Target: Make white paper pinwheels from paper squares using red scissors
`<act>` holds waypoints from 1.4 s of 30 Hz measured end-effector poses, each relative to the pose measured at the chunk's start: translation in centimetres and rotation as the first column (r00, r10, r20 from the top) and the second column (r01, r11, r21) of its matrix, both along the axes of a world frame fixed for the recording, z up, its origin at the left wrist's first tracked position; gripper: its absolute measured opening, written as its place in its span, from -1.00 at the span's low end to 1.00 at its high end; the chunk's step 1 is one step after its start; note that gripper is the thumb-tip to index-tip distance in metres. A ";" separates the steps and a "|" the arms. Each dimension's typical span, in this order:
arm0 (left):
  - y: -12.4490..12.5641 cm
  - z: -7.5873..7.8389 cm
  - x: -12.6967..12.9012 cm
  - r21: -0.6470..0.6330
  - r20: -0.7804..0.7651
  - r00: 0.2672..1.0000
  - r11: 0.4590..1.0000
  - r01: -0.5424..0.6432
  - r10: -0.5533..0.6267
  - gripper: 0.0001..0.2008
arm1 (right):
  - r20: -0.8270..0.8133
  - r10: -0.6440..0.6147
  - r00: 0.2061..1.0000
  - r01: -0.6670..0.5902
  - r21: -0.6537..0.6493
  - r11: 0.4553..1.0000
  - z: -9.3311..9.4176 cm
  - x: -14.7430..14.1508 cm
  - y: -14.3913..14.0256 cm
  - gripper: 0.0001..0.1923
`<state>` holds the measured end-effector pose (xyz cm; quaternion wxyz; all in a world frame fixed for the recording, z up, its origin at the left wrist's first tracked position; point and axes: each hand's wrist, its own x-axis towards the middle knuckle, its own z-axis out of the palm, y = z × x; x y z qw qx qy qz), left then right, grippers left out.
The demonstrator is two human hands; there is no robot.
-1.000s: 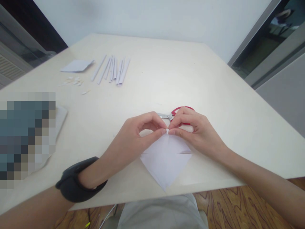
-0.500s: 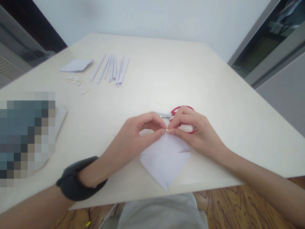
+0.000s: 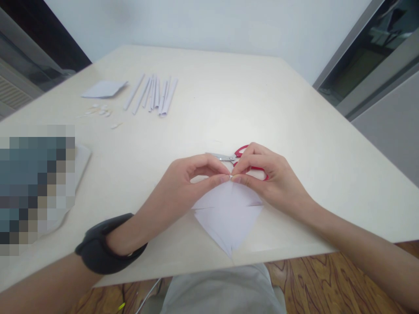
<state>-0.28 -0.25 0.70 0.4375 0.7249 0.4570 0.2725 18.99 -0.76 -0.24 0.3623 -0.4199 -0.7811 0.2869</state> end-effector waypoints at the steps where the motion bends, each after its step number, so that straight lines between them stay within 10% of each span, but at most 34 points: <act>1: 0.0 0.0 0.0 -0.003 -0.002 1.000 1.000 -0.002 0.002 -0.89 | 0.002 -0.003 1.000 0.003 0.001 1.000 0.0 0.0 0.0 -0.91; 42: -0.2 0.2 0.3 0.039 -0.050 0.998 0.999 -0.036 0.038 -0.89 | -0.022 0.029 0.999 -0.029 -0.017 0.999 -0.4 -0.1 0.0 -0.91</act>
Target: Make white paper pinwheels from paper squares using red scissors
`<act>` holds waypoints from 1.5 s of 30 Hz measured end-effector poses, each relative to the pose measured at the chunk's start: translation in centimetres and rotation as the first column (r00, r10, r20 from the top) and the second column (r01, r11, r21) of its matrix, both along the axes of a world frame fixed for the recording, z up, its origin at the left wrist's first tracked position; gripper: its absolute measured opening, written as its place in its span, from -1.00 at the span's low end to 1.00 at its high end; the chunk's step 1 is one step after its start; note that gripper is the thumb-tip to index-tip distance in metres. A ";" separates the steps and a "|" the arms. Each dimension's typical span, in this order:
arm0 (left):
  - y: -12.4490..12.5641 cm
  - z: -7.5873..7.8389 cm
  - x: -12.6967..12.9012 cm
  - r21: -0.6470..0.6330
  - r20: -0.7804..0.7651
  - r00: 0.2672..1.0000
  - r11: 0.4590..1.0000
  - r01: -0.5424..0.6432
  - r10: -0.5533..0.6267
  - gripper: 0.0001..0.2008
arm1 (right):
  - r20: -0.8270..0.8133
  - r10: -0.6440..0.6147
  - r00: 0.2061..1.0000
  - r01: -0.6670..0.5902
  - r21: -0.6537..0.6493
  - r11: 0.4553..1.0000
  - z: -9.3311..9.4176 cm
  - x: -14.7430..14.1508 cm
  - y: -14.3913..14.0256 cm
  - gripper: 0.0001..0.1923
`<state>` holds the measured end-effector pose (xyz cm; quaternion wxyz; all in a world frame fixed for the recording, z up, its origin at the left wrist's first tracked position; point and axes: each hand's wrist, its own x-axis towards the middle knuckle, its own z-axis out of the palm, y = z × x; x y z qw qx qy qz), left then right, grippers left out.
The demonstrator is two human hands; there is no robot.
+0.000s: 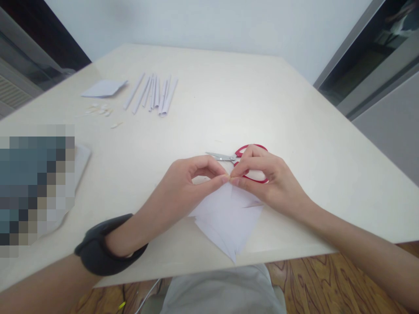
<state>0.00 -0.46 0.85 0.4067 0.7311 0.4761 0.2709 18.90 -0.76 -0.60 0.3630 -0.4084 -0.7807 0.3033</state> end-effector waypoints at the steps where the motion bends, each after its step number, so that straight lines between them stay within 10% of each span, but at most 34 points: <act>1: 0.0 0.0 0.0 0.003 0.003 1.000 1.000 -0.001 0.001 -0.89 | -0.004 0.000 1.000 0.000 0.000 1.000 0.0 0.0 0.0 -0.90; 33: -0.1 -0.8 0.0 0.051 0.026 0.997 0.997 0.066 -0.068 -0.90 | 0.152 -0.036 0.988 0.019 0.109 0.994 0.4 -0.5 -0.7 -0.90; 45: -0.7 -0.6 0.5 0.257 -0.100 0.995 0.965 0.045 -0.019 -0.94 | 0.158 -0.079 0.984 0.066 0.086 0.994 0.0 -1.0 -1.1 -0.85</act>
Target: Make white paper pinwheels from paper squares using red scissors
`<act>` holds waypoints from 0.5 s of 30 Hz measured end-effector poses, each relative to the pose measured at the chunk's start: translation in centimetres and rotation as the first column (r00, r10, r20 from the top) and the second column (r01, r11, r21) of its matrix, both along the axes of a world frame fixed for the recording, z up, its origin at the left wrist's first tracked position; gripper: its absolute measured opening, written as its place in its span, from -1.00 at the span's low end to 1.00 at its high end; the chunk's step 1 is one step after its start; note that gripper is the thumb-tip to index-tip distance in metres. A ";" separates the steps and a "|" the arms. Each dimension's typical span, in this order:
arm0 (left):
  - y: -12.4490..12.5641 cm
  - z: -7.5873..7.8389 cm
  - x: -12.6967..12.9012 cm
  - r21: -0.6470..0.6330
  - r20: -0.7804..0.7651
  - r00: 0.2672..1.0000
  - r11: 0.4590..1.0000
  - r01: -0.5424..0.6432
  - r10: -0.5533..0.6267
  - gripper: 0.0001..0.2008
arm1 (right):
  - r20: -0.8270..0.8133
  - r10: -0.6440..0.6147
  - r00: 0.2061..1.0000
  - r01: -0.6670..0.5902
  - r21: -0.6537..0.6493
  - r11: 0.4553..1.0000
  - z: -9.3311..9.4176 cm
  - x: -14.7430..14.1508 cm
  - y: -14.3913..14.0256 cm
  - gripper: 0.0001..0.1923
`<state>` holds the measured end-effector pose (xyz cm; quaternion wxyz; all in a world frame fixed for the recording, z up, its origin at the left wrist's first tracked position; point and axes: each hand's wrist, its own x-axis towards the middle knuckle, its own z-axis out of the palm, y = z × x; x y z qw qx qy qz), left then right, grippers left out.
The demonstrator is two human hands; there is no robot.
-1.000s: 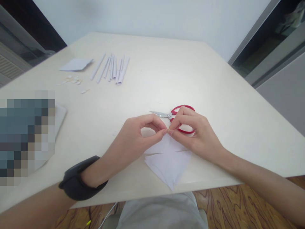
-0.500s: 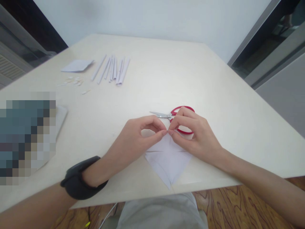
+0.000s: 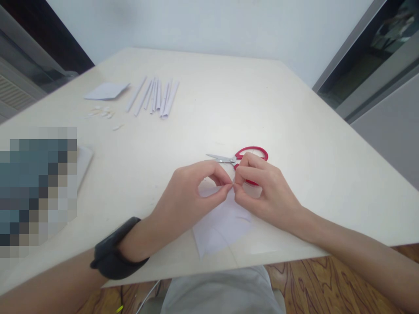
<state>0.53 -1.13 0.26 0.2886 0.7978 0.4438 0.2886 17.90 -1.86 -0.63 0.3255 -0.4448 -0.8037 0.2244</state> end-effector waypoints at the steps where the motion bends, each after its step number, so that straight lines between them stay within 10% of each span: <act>1: -0.1 0.0 0.1 0.021 -0.010 1.000 1.000 0.001 -0.001 -0.93 | -0.002 -0.008 1.000 0.008 0.006 1.000 -0.1 -0.1 -0.1 -0.84; 8: 0.6 0.1 -0.4 -0.159 0.134 0.991 0.986 0.045 -0.024 -0.94 | -0.047 0.056 0.997 -0.059 -0.065 0.996 0.5 0.4 0.3 -0.86; 15: 1.4 1.0 -1.0 -0.574 0.343 0.938 0.782 0.243 -0.040 -0.88 | -0.168 0.222 0.961 -0.234 -0.056 0.971 1.1 1.5 1.3 -0.95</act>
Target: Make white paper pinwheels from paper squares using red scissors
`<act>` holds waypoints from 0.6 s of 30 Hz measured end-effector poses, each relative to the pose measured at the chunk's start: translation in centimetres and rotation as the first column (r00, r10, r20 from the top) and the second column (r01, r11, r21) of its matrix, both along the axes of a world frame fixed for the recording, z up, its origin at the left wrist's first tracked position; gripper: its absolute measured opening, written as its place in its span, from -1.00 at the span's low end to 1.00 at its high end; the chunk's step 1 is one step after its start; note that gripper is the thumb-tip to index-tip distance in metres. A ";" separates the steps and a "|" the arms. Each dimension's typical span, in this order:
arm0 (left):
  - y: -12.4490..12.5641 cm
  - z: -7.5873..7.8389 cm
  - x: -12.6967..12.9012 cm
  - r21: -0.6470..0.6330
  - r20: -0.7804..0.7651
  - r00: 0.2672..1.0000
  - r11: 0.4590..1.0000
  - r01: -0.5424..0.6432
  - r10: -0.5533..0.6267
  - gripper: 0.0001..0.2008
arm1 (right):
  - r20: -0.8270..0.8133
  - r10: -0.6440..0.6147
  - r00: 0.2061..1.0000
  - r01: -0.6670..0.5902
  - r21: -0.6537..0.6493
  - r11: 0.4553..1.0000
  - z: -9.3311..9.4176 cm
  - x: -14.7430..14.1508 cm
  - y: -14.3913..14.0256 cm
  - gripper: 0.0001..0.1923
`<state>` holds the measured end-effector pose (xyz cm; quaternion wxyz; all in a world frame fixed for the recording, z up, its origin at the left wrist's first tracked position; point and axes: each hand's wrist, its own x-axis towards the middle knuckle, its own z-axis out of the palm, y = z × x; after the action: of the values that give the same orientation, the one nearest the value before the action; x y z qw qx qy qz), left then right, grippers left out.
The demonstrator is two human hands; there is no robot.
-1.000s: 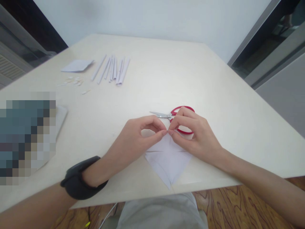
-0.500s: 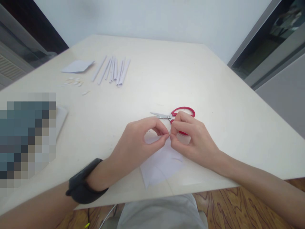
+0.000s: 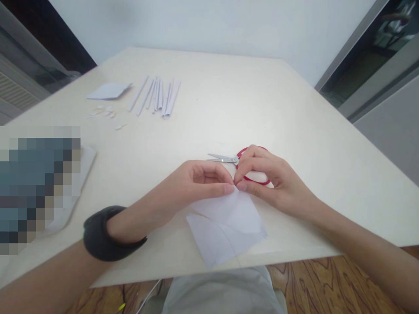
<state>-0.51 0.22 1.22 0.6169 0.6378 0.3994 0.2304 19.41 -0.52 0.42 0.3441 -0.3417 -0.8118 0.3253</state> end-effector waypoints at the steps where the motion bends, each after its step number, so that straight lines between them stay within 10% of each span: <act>1: 0.0 0.0 0.0 -0.027 0.018 1.000 1.000 0.011 -0.010 -0.87 | -0.007 0.012 1.000 -0.012 0.013 1.000 -0.1 0.0 0.0 -0.97; 18: -0.1 -0.3 0.0 -0.145 0.042 0.990 0.979 0.140 -0.136 -0.88 | -0.027 0.153 0.988 -0.146 0.175 0.974 -0.2 0.3 -0.2 -0.96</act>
<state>-0.54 0.16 0.91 0.6831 0.6128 0.3604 0.1668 19.71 -0.68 0.25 0.3630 -0.2419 -0.8533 0.2856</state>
